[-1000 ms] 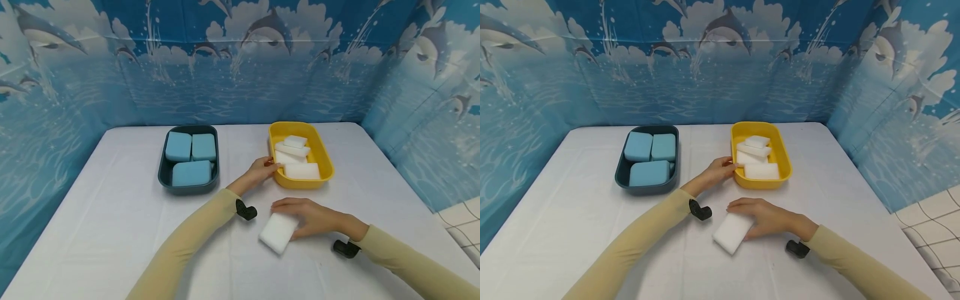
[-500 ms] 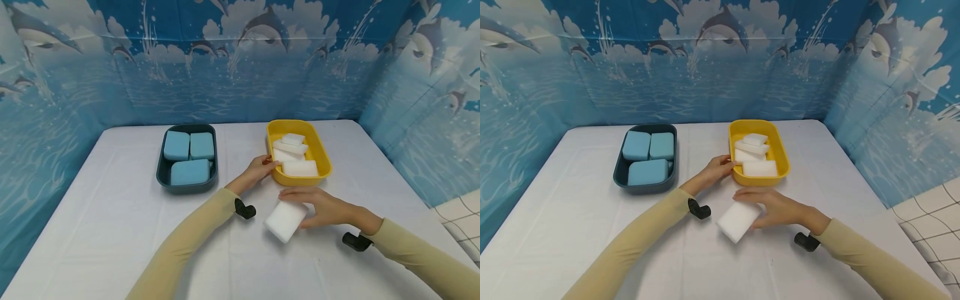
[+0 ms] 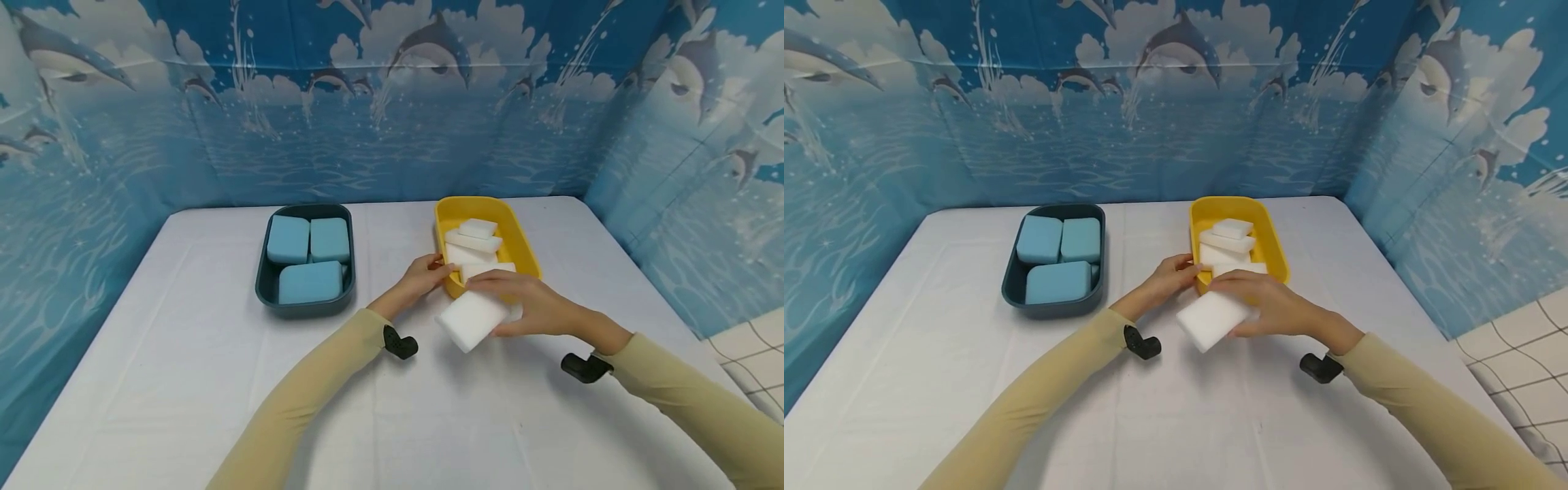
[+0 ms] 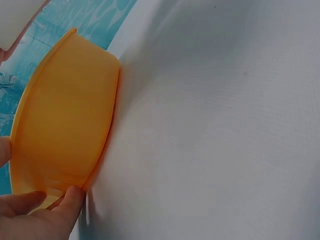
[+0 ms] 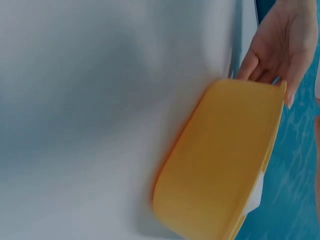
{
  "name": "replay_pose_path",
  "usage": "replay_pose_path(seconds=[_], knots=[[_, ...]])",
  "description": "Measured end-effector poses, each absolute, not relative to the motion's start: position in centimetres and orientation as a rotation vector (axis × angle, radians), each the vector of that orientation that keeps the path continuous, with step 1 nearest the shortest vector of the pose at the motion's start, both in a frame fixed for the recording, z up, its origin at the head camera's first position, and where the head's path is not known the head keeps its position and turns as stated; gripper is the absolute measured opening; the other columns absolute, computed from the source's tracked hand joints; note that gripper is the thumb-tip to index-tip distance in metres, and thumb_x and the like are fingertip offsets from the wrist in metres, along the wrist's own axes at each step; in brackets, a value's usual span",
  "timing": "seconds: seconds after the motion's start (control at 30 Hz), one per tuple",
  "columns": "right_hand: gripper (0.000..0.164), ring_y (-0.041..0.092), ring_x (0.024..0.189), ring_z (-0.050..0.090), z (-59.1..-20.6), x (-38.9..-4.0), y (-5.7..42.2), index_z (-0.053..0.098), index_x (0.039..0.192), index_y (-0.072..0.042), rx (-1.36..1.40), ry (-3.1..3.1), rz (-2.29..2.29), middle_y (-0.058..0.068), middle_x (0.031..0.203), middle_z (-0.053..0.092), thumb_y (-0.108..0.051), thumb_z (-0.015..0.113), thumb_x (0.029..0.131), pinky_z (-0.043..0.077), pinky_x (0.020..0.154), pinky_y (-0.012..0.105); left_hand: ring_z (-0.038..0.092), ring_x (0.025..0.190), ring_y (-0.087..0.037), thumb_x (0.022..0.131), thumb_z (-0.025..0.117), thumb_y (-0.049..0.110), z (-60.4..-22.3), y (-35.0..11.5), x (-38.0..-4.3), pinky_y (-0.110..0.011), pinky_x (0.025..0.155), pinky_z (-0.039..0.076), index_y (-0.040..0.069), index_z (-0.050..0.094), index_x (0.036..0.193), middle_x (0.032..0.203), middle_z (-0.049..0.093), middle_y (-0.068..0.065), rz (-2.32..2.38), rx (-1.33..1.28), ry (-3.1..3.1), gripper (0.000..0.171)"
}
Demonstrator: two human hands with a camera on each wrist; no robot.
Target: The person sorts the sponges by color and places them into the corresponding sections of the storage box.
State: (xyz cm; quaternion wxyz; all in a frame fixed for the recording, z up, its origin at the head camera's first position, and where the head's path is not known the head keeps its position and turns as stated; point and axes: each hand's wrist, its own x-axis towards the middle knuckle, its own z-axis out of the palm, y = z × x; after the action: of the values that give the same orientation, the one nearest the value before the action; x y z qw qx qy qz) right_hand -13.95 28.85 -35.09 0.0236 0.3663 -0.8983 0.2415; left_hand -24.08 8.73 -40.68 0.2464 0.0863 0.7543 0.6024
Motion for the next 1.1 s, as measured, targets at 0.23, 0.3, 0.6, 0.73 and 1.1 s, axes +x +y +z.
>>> replay_pose_path(seconds=[0.23, 0.3, 0.6, 0.73, 1.1], knots=[[0.068, 0.002, 0.115, 0.047, -34.9, -15.6, 29.5, 0.057, 0.129, -0.013, 1.017, -2.790, 0.742, 0.003, 0.129, 0.058, -0.027, 0.084, 0.068, 0.050, 0.091, 0.026, 0.055, 0.110, -0.017, 0.095, 0.055, 0.030, -40.9, 8.7, -24.1, -0.031, 0.101, 0.048, 0.008, 0.038, 0.143, 0.132, 0.051, -0.012, 1.680, 0.247, 2.021, 0.056], [0.068, 0.006, 0.116, 0.048, -35.0, -16.0, 29.7, 0.057, 0.129, -0.012, 0.981, -2.800, 0.746, 0.004, 0.130, 0.057, -0.027, 0.084, 0.068, 0.051, 0.091, 0.033, 0.055, 0.111, -0.017, 0.095, 0.055, 0.030, -40.9, 8.7, -24.1, -0.031, 0.101, 0.048, 0.008, 0.037, 0.144, 0.132, 0.052, -0.012, 1.682, 0.254, 2.013, 0.056], [0.066, 0.033, 0.117, 0.050, -35.0, -17.7, 30.4, 0.055, 0.130, -0.010, 0.846, -2.806, 0.801, 0.015, 0.130, 0.056, -0.023, 0.082, 0.071, 0.047, 0.090, 0.056, 0.054, 0.115, -0.021, 0.095, 0.053, 0.020, -40.7, 8.6, -24.0, -0.028, 0.097, 0.049, 0.005, 0.037, 0.144, 0.134, 0.051, -0.014, 1.696, 0.271, 2.043, 0.053], [0.065, 0.040, 0.122, 0.047, -34.8, -18.4, 30.7, 0.055, 0.130, -0.009, 0.730, -2.841, 0.787, 0.020, 0.132, 0.054, -0.026, 0.081, 0.072, 0.041, 0.096, 0.062, 0.055, 0.116, -0.024, 0.094, 0.051, 0.013, -40.7, 8.7, -23.9, -0.031, 0.100, 0.048, 0.003, 0.035, 0.144, 0.134, 0.050, -0.016, 1.731, 0.261, 2.001, 0.053], [0.071, 0.040, 0.122, 0.043, -35.0, -20.2, 30.8, 0.051, 0.134, -0.006, 0.389, -2.937, 0.738, 0.023, 0.137, 0.047, -0.035, 0.077, 0.075, 0.040, 0.097, 0.063, 0.053, 0.116, -0.017, 0.095, 0.054, 0.033, -40.7, 8.6, -24.2, -0.031, 0.103, 0.047, 0.009, 0.035, 0.145, 0.137, 0.047, -0.011, 1.657, 0.206, 2.026, 0.059]])
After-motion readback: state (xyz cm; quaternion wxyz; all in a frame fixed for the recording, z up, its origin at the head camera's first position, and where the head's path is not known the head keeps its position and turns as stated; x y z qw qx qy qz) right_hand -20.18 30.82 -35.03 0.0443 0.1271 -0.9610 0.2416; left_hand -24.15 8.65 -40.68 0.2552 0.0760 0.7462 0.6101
